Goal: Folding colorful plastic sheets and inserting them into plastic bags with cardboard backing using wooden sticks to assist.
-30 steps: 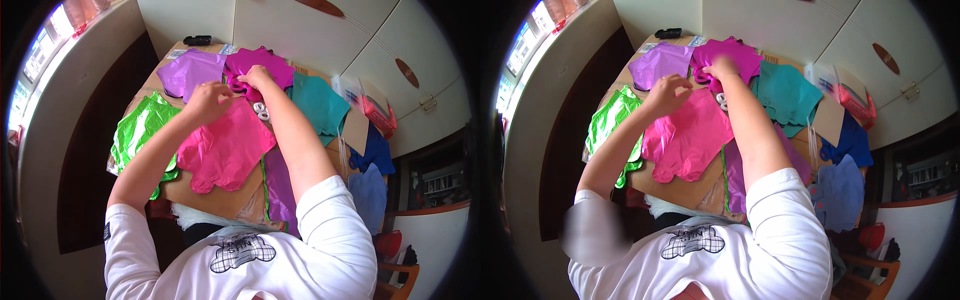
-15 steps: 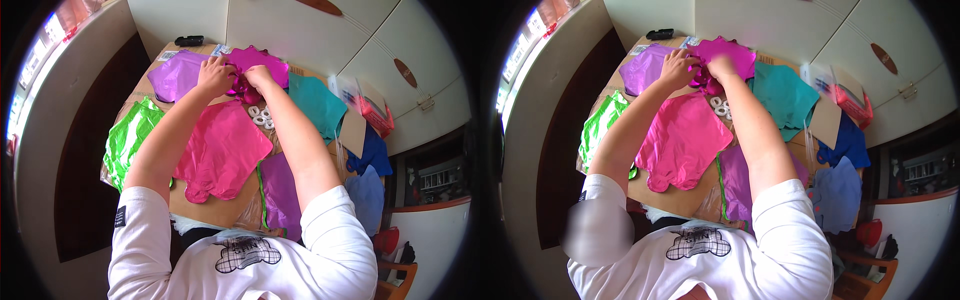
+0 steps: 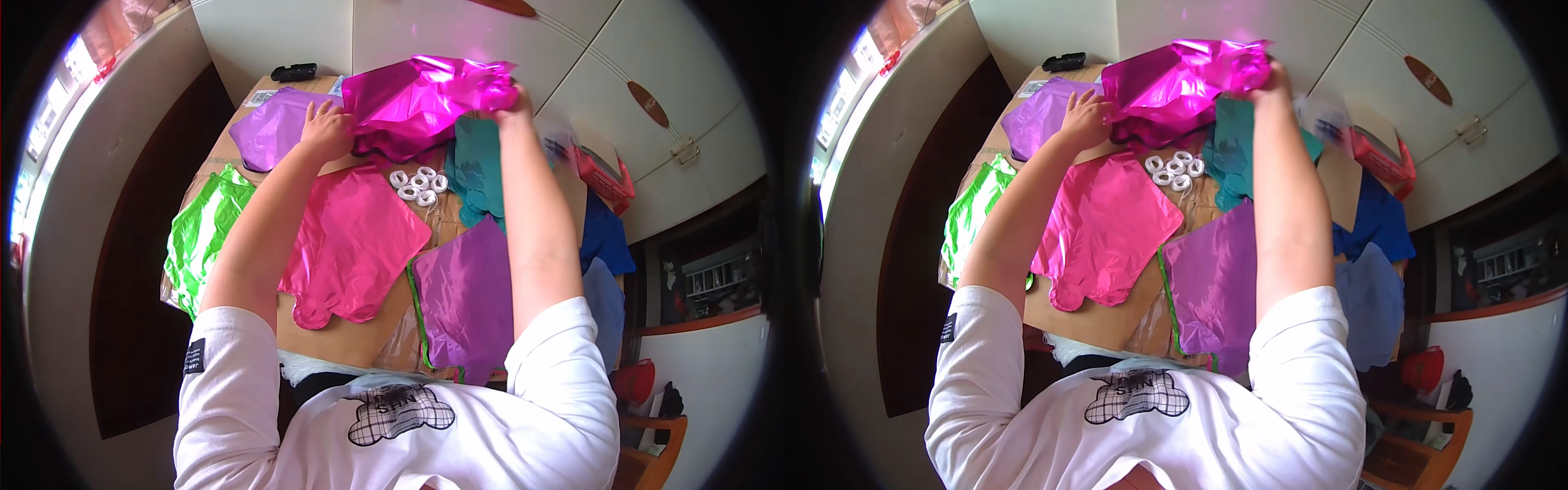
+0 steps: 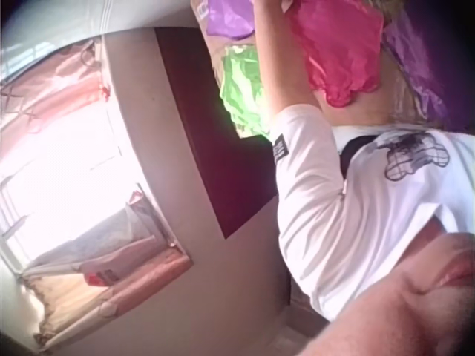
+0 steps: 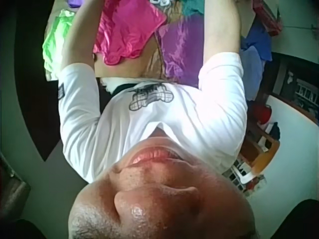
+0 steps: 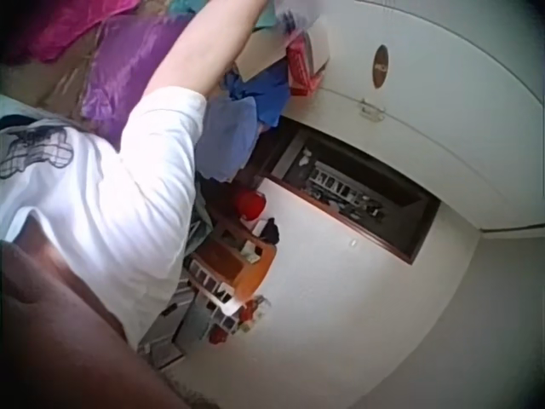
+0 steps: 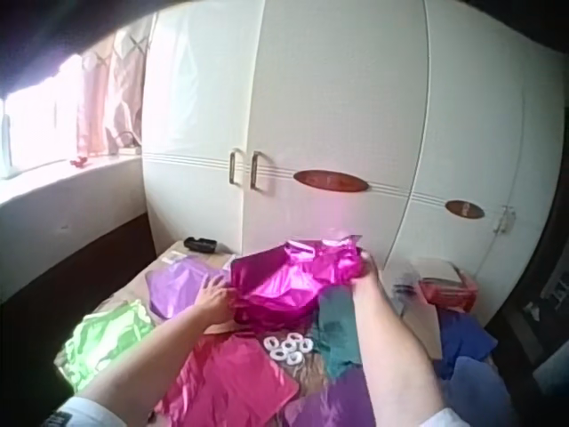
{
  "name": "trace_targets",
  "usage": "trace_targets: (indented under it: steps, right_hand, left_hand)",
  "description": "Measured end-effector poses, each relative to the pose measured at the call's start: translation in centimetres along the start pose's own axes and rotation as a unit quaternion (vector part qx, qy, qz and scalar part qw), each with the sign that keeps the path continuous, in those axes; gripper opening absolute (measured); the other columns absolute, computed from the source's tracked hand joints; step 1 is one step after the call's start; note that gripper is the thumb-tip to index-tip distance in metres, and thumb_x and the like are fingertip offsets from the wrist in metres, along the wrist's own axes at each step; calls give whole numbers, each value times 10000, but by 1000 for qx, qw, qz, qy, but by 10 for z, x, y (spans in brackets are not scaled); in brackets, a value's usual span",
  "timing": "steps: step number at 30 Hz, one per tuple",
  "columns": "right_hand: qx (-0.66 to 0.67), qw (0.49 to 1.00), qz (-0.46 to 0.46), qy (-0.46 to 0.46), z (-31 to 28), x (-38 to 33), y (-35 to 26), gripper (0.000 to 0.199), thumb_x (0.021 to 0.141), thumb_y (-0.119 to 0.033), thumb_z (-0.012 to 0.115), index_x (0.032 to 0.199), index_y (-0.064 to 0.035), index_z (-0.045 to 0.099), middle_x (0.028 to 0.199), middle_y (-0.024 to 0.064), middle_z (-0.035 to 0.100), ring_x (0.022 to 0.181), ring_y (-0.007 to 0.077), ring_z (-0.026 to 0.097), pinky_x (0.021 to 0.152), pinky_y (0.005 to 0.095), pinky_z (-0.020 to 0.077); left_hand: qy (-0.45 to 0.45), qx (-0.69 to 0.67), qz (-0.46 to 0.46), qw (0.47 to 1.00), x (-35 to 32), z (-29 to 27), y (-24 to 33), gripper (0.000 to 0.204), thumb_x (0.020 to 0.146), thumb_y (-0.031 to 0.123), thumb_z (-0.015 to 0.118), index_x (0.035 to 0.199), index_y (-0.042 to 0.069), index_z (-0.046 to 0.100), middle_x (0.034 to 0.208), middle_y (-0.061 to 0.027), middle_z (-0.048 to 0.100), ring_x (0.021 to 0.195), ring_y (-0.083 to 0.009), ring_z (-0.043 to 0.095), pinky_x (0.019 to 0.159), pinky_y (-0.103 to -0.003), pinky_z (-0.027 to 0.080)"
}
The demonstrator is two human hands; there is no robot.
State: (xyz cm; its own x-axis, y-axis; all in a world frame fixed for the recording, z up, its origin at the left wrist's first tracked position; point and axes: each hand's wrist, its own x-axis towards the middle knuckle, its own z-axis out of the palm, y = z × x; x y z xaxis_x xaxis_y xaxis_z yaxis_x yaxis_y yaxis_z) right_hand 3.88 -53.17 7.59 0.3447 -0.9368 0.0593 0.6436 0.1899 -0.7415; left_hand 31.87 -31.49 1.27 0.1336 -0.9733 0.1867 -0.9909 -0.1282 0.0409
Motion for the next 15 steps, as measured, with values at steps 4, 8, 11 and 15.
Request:
trace_targets:
  steps: [4,8,11,15]
  right_hand:
    - [59,995,-78,30,-25,-4,-85,362,962,-204,319,1153,5,544,1107,183,609,961,309,623,772,435,571]
    - [-58,984,-167,-2,-10,-82,-124,337,976,-182,411,1221,18,527,1109,148,600,1006,254,605,840,403,523]
    - [-149,977,-100,-118,-1,-170,-148,324,981,-207,454,1202,11,545,1007,88,615,878,176,604,746,313,505]
    - [-380,918,-77,-84,13,-293,-101,235,981,-151,480,1112,-12,618,925,20,648,791,90,598,715,239,490]
  left_hand:
    - [17,-10,-4,1000,6,0,9,354,870,332,560,1206,248,635,1374,-67,500,1405,-319,302,1172,-548,120]
    - [62,-25,-20,998,-5,5,-1,217,833,343,644,1006,237,721,1341,-74,522,1370,-303,345,1151,-575,150]
    - [79,-13,-5,997,0,11,-4,194,827,330,644,980,250,732,1361,-77,513,1363,-292,353,1154,-546,162]
    - [46,12,-23,999,-2,8,-4,252,842,334,603,1044,244,722,1345,-60,533,1333,-268,398,1150,-497,205]
